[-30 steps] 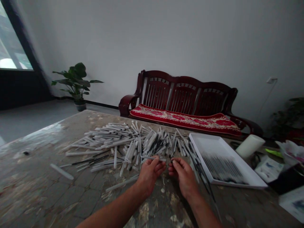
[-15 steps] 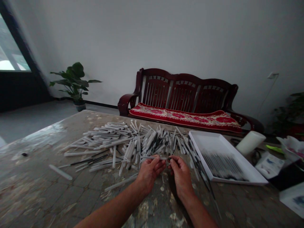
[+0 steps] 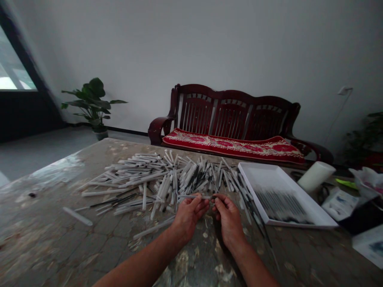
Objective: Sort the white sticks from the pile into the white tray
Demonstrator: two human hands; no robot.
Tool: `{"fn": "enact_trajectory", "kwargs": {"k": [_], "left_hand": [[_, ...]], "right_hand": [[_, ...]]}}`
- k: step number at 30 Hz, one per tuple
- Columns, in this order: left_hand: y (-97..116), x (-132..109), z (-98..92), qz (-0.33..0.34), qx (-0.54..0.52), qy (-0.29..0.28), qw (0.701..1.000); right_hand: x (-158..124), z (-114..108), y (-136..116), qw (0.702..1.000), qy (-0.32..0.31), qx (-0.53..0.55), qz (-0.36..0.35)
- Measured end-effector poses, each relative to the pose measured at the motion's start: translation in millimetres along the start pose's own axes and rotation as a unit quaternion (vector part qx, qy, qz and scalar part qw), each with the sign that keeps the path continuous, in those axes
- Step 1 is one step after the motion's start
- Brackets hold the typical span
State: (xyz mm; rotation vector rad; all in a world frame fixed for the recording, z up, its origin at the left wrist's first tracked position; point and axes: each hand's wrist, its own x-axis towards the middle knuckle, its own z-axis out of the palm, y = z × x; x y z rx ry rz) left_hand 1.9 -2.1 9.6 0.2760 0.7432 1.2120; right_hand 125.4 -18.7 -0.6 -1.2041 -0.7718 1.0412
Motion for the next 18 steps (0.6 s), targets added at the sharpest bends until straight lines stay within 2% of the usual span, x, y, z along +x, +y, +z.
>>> {"fn": "enact_trajectory", "kwargs": {"k": [10, 18], "left_hand": [[2.0, -2.5, 2.3, 0.0, 0.0, 0.007, 1.0], [2.9, -3.3, 4.5, 0.003, 0.012, 0.008, 1.0]], "right_hand": [[-1.6, 1.7, -1.3, 1.0, -0.011, -0.005, 0.0], [-1.2, 2.1, 0.0, 1.0, 0.003, -0.025, -0.005]]}}
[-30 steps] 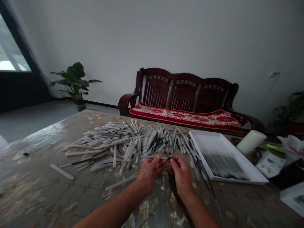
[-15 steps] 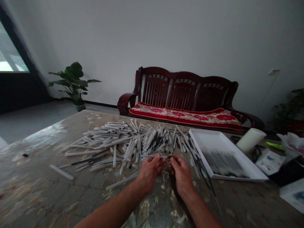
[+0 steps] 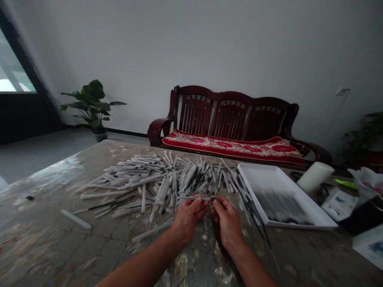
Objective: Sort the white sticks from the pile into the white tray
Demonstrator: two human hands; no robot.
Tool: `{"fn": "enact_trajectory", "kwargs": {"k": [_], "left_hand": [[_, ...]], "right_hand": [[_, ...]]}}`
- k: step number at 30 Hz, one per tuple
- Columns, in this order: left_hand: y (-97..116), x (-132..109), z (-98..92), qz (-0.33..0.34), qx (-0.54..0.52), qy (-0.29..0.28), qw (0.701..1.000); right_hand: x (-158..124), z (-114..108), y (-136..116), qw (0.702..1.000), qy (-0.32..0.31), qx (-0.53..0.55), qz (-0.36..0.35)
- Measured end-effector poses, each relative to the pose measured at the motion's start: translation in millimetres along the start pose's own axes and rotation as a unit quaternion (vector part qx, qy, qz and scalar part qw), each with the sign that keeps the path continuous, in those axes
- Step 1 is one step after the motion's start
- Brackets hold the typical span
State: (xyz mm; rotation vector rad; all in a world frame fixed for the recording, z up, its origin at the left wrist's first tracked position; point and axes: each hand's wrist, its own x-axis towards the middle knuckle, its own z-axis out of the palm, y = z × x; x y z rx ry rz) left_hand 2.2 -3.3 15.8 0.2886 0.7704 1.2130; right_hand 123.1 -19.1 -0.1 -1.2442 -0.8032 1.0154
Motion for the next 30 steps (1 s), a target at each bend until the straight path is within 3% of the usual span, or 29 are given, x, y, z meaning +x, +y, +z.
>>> {"fn": "enact_trajectory", "kwargs": {"k": [4, 8, 15, 19, 22, 30], "left_hand": [[0, 0, -0.9, 0.002, 0.007, -0.002, 1.0], [-1, 0, -2.5, 0.011, 0.013, -0.006, 1.0], [-4, -1, -3.1, 0.044, 0.03, -0.015, 0.998], [-5, -2, -2.6, 0.06, 0.036, -0.004, 0.998], [-6, -3, -1.9, 0.068, 0.049, -0.009, 0.996], [-5, -3, -0.1, 0.077, 0.091, -0.023, 0.993]], "right_hand": [[2, -5, -2, 0.99, -0.019, -0.11, -0.085], [2, -9, -4, 0.954, -0.032, -0.23, -0.191], [-2, -6, -5, 0.883, -0.025, -0.4, -0.246], [-1, -5, -6, 0.855, -0.017, -0.442, -0.27], [1, -6, -6, 0.863, -0.018, -0.427, -0.27], [6, -13, -8, 0.937, -0.057, -0.289, -0.189]]}}
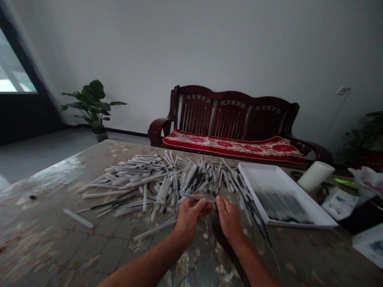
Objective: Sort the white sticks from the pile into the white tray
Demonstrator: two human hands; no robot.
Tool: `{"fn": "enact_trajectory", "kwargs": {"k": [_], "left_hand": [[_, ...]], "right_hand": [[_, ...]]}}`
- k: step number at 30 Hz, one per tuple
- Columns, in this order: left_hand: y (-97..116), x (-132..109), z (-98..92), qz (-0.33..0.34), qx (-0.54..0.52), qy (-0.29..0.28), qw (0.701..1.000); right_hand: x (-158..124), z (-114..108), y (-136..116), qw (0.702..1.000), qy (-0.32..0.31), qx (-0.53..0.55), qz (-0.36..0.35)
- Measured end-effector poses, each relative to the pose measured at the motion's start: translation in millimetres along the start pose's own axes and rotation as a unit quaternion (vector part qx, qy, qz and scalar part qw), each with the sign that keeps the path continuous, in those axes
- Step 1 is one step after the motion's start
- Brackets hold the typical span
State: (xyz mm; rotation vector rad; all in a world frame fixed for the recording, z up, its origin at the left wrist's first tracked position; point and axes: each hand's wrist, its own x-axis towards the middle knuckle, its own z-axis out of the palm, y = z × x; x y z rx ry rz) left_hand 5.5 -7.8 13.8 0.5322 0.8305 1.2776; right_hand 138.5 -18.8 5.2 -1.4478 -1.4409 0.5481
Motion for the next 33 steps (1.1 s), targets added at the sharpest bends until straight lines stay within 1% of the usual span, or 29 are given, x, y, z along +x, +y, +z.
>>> {"fn": "enact_trajectory", "kwargs": {"k": [4, 8, 11, 16, 20, 23, 26, 30, 33], "left_hand": [[0, 3, -1.8, -0.002, -0.001, 0.008, 1.0], [-2, 3, -2.7, -0.011, 0.001, -0.004, 1.0], [-2, 2, -2.1, -0.016, 0.011, -0.015, 1.0], [-1, 3, -1.6, -0.016, 0.015, 0.006, 1.0], [-1, 1, -0.5, -0.021, 0.012, -0.002, 1.0], [-2, -1, 0.5, -0.021, 0.017, -0.014, 1.0], [-2, 1, 0.3, -0.019, 0.02, 0.0, 1.0], [0, 1, -0.4, -0.022, 0.016, 0.003, 1.0], [0, -1, 0.4, -0.028, 0.021, -0.009, 0.999]], "right_hand": [[-3, -8, -3, 0.999, -0.042, 0.029, -0.02], [-3, -9, -1, 0.998, -0.04, -0.023, -0.042], [-2, -7, 3, 0.998, -0.04, -0.041, -0.031], [-1, -9, 2, 0.998, -0.065, -0.006, -0.022], [-2, -8, 1, 0.998, -0.058, -0.005, -0.03], [-2, -6, 4, 0.999, -0.043, -0.009, -0.002], [-3, -7, 6, 0.999, -0.044, 0.009, 0.018], [-5, -8, 6, 0.998, -0.065, 0.014, -0.016], [-6, -5, 8, 0.998, -0.056, -0.011, -0.011]]}}
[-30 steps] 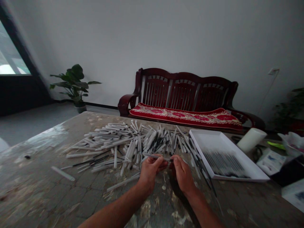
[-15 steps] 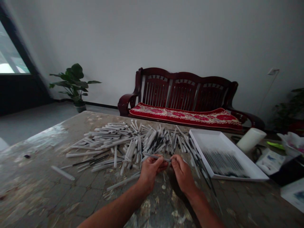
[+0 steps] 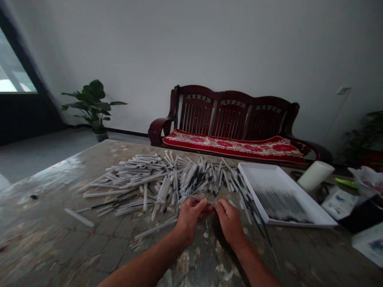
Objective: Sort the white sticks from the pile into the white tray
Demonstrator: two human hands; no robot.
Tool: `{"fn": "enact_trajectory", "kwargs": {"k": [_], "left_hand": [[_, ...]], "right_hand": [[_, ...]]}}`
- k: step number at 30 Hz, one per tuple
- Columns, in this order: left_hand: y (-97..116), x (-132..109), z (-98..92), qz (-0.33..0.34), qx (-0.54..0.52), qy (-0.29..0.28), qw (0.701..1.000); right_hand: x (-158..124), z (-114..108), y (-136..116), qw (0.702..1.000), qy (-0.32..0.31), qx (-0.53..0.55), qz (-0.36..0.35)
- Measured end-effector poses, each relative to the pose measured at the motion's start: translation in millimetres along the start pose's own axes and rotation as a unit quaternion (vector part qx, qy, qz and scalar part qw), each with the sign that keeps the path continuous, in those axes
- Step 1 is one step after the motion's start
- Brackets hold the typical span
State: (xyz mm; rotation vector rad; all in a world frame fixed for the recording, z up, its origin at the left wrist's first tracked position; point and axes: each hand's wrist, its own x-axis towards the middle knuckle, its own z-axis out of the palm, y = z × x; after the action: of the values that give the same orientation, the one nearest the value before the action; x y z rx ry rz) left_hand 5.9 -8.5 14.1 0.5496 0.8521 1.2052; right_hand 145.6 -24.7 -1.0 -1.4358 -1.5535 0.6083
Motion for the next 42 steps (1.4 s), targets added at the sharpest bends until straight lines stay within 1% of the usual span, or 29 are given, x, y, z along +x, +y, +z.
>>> {"fn": "enact_trajectory", "kwargs": {"k": [3, 9, 13, 15, 18, 20, 23, 25, 28, 30, 31, 33, 35, 37, 39, 40, 42], "left_hand": [[-1, -1, 0.8, 0.0, 0.004, -0.002, 1.0], [1, -2, 1.9, -0.001, 0.004, 0.002, 1.0], [0, -3, 2.7, -0.003, 0.007, -0.006, 1.0], [0, -3, 2.4, -0.002, 0.006, -0.003, 1.0], [-1, -2, 1.6, 0.0, 0.004, -0.001, 1.0], [-1, -2, 1.4, -0.001, 0.007, -0.004, 1.0], [-2, -2, 1.4, 0.0, 0.019, -0.011, 1.0], [-2, -1, 1.4, 0.001, 0.027, -0.008, 1.0], [-1, -1, 1.2, 0.004, 0.03, 0.005, 1.0], [-1, -1, 1.3, 0.006, 0.029, 0.003, 1.0], [-1, -1, 1.4, 0.012, 0.03, -0.002, 0.999], [-2, 0, 1.8, 0.036, 0.037, -0.018, 0.999], [-2, 0, 2.1, 0.068, 0.051, -0.037, 0.996], [-2, 1, 1.8, 0.083, 0.07, -0.064, 0.992], [0, 2, -0.1, 0.069, 0.087, -0.094, 0.989], [2, 2, -1.7, 0.051, 0.093, -0.108, 0.988], [7, 3, -5.9, -0.009, 0.096, -0.128, 0.987]], "right_hand": [[-1, 1, 1, 1.0, 0.006, -0.001, 0.02], [-1, -1, -2, 1.0, 0.004, -0.015, -0.027], [-2, 0, -1, 0.999, 0.024, -0.021, 0.002], [-2, 0, -1, 1.0, 0.019, -0.021, 0.003], [-3, -2, -1, 0.999, 0.003, -0.029, -0.015], [-3, -1, -1, 0.999, 0.005, -0.031, -0.016], [-2, 0, 0, 1.0, 0.019, -0.013, 0.012], [-1, 0, 1, 1.0, 0.013, -0.006, 0.026], [-1, -2, 1, 1.0, -0.004, -0.021, 0.009], [-1, -2, -1, 1.0, -0.008, -0.021, -0.002], [-1, -2, -1, 1.0, -0.007, -0.009, 0.004], [-2, 0, -3, 0.998, -0.008, 0.04, 0.038], [-3, 1, -4, 0.989, -0.025, 0.106, 0.097], [-3, -1, -5, 0.974, -0.045, 0.159, 0.152], [-1, -6, -6, 0.964, -0.05, 0.194, 0.176], [0, -10, -6, 0.963, -0.048, 0.204, 0.171], [4, -19, -4, 0.97, -0.049, 0.2, 0.133]]}}
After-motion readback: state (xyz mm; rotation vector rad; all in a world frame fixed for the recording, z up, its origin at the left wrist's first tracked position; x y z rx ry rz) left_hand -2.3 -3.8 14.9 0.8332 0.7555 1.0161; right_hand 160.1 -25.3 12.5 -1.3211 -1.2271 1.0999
